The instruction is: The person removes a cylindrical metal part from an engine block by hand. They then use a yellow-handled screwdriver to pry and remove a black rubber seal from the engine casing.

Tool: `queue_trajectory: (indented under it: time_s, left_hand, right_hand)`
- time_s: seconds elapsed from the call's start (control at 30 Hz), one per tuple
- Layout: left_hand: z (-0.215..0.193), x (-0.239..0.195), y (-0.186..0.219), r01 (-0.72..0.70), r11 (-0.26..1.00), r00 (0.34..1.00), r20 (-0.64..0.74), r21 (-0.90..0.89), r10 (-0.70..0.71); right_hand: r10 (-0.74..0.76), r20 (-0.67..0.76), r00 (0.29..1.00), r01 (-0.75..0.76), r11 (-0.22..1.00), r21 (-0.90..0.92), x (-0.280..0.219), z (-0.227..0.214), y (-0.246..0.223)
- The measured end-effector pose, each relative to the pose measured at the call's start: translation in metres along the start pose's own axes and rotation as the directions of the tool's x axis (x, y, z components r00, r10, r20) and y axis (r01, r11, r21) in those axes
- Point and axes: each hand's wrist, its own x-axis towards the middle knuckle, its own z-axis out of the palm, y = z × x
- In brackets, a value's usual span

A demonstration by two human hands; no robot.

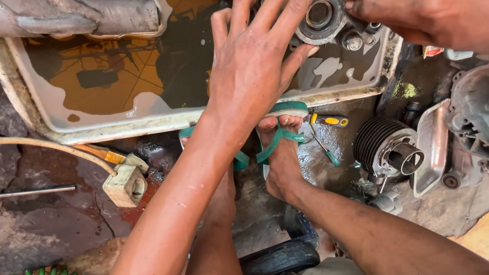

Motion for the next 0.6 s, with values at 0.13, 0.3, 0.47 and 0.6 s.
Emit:
queue_trajectory:
  time_s: [0.13,0.3,0.47,0.6]
  left_hand:
    - [-0.015,0.004,0.002,0.0,1.0,1.0,-0.029,-0.003,0.0]
    - [-0.015,0.004,0.003,0.018,1.0,1.0,-0.025,-0.019,-0.018]
    - [-0.02,0.007,0.005,0.035,0.999,0.999,-0.026,-0.028,-0.036]
    - [-0.018,0.006,0.005,0.03,1.0,0.999,-0.039,-0.005,-0.03]
  right_hand:
    - [0.004,-0.031,1.0,-0.006,0.998,-0.07,0.0,0.003,-0.003]
    - [0.018,0.01,1.0,-0.019,0.99,0.143,0.009,0.0,-0.003]
    - [0.03,0.08,0.996,-0.049,0.967,0.252,0.029,-0.024,-0.011]
    - [0.117,0.083,0.99,-0.143,0.834,0.532,0.027,0.003,-0.005]
